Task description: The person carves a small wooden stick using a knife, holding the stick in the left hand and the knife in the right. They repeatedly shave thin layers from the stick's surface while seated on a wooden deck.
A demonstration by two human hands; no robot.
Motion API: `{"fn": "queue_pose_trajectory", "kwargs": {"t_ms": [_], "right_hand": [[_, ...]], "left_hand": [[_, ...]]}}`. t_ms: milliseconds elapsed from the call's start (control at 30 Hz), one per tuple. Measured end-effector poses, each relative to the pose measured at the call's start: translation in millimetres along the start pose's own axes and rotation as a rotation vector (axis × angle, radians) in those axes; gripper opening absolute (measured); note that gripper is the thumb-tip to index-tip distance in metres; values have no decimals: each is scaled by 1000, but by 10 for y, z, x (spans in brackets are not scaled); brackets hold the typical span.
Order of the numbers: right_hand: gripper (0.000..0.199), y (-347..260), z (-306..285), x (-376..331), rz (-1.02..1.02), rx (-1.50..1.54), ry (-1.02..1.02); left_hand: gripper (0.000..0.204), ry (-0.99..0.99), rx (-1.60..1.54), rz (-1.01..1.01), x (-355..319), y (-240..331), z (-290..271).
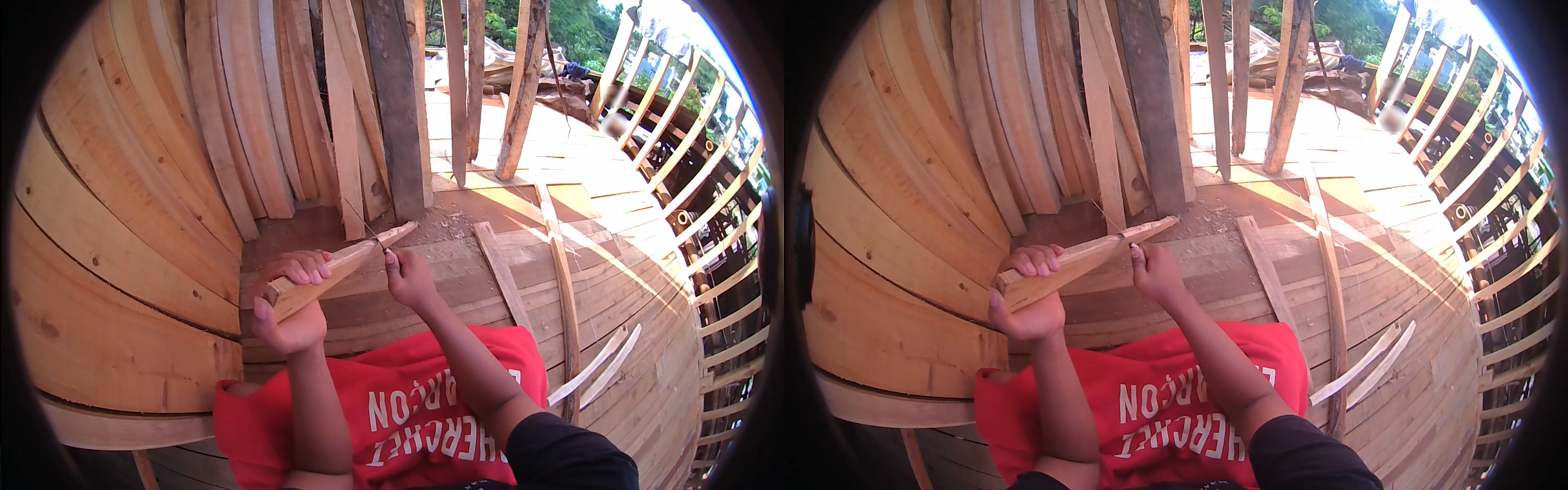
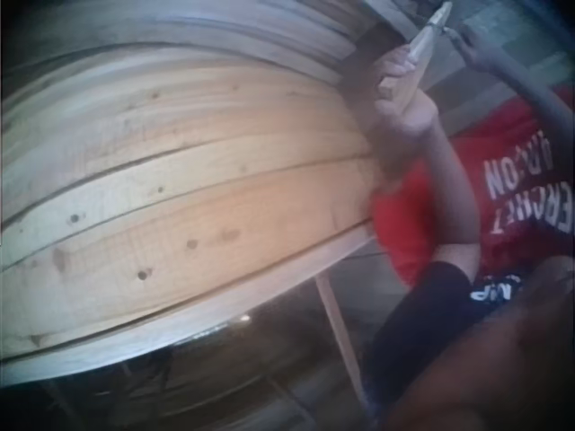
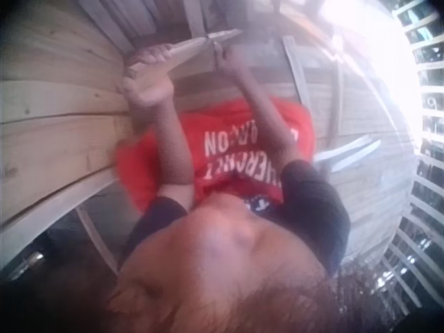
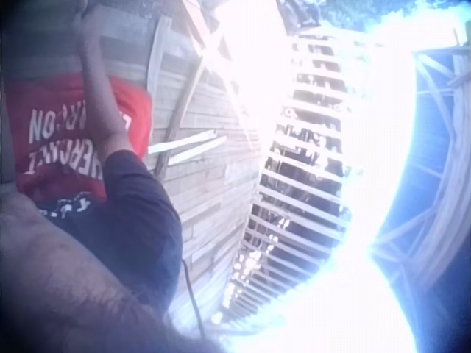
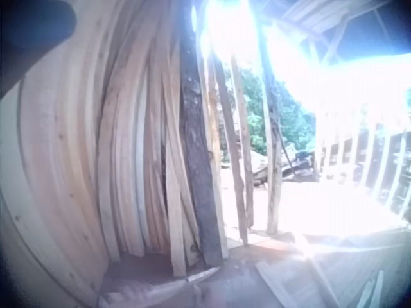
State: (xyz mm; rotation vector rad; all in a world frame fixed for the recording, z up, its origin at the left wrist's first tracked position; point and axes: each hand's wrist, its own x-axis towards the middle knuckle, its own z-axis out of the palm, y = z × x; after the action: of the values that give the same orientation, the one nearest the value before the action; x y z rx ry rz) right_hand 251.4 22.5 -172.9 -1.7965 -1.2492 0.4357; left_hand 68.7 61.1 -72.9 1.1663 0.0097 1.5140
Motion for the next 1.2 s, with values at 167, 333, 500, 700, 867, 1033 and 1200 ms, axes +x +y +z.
{"fn": "queue_pose_trajectory", "kwargs": {"t_ms": [167,333,500,700,867,1033,1200], "right_hand": [[46,-318,-31,-45,63,-74,-15],[49,641,17,133,171,-73,124],[51,65,-233,145,208,-83,-20],[49,797,-112,235,310,-77,32],[50,-137,-350,91,184,-48,-135],[51,743,-142,212,329,-101,-36],[51,-6,-161,51,161,1,-133]], "left_hand": [[47,116,-6,5,7,27,-73],[49,-55,57,7,5,2,112],[57,-88,60,88,6,28,64],[61,-178,23,62,-14,-73,199],[60,-129,50,64,-6,4,149],[51,-130,52,-13,15,25,49],[50,-152,55,-6,18,76,-157]]}}
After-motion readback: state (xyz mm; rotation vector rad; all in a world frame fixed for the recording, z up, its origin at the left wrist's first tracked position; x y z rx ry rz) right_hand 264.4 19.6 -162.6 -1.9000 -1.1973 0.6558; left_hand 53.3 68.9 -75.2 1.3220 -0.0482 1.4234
